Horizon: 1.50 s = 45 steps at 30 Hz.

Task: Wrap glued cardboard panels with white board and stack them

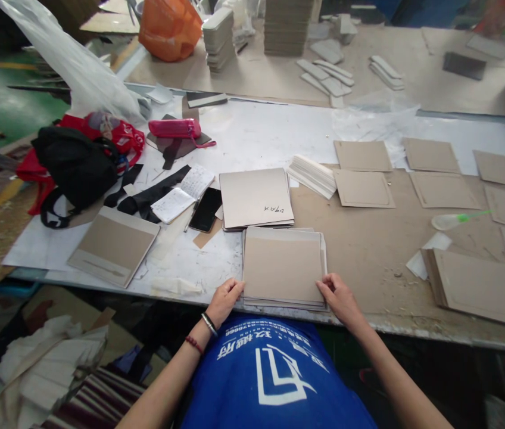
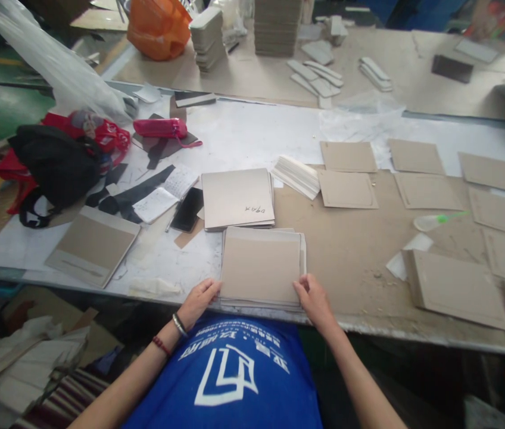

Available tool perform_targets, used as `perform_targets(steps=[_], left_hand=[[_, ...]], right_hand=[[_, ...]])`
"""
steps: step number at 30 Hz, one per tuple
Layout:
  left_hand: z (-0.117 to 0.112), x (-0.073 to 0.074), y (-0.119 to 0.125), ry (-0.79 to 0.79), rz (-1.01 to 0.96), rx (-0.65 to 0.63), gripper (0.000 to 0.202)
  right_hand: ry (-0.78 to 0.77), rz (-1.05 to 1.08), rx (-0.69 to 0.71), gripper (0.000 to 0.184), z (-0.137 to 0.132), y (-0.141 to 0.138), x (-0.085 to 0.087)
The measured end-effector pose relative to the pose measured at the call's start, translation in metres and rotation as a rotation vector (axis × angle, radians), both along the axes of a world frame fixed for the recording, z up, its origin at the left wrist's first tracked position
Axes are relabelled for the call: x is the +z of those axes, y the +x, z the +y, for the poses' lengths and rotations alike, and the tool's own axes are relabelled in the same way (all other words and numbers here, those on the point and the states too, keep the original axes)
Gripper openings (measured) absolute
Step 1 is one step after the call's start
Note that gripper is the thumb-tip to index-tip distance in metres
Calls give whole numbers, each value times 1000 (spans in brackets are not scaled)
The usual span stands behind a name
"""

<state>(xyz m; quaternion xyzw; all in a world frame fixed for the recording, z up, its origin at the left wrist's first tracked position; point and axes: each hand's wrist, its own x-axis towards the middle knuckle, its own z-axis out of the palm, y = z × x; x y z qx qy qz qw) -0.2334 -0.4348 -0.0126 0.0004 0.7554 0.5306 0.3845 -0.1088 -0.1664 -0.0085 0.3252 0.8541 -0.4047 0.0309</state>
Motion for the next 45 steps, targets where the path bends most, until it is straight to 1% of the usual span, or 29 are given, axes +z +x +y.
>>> perform_targets(steps=[7, 13, 15, 20, 23, 28, 32, 36, 39, 45], left_hand=[[1, 3, 1, -2, 57, -12, 34], [4, 7, 1, -43, 114, -22, 33], [5, 8, 1, -54, 122, -25, 33], [6, 8, 2, -79, 129, -16, 33], [5, 6, 3, -82, 123, -5, 32], [5, 2, 3, -81, 142, -2, 31], [6, 1, 3, -113, 146, 10, 31], [6, 0, 3, -136, 141, 10, 30], [7, 0, 3, -154, 149, 7, 29], [10, 6, 2, -224, 215, -14, 25]], right_hand=[[14, 8, -2, 24, -2, 1, 1], [-8, 4, -8, 21, -2, 2, 1], [-36, 4, -17, 21, -1, 2, 0], [-158, 24, -32, 25, 4, 4, -3], [-186, 32, -34, 26, 5, 4, -4], [-95, 4, -15, 25, 4, 0, -5], [-23, -21, 2, 26, 4, -2, -5], [-3, -36, 26, 25, 4, -3, -4], [9, -48, 14, 26, 3, -3, -3], [-18, -33, -1, 27, 2, -3, -4]])
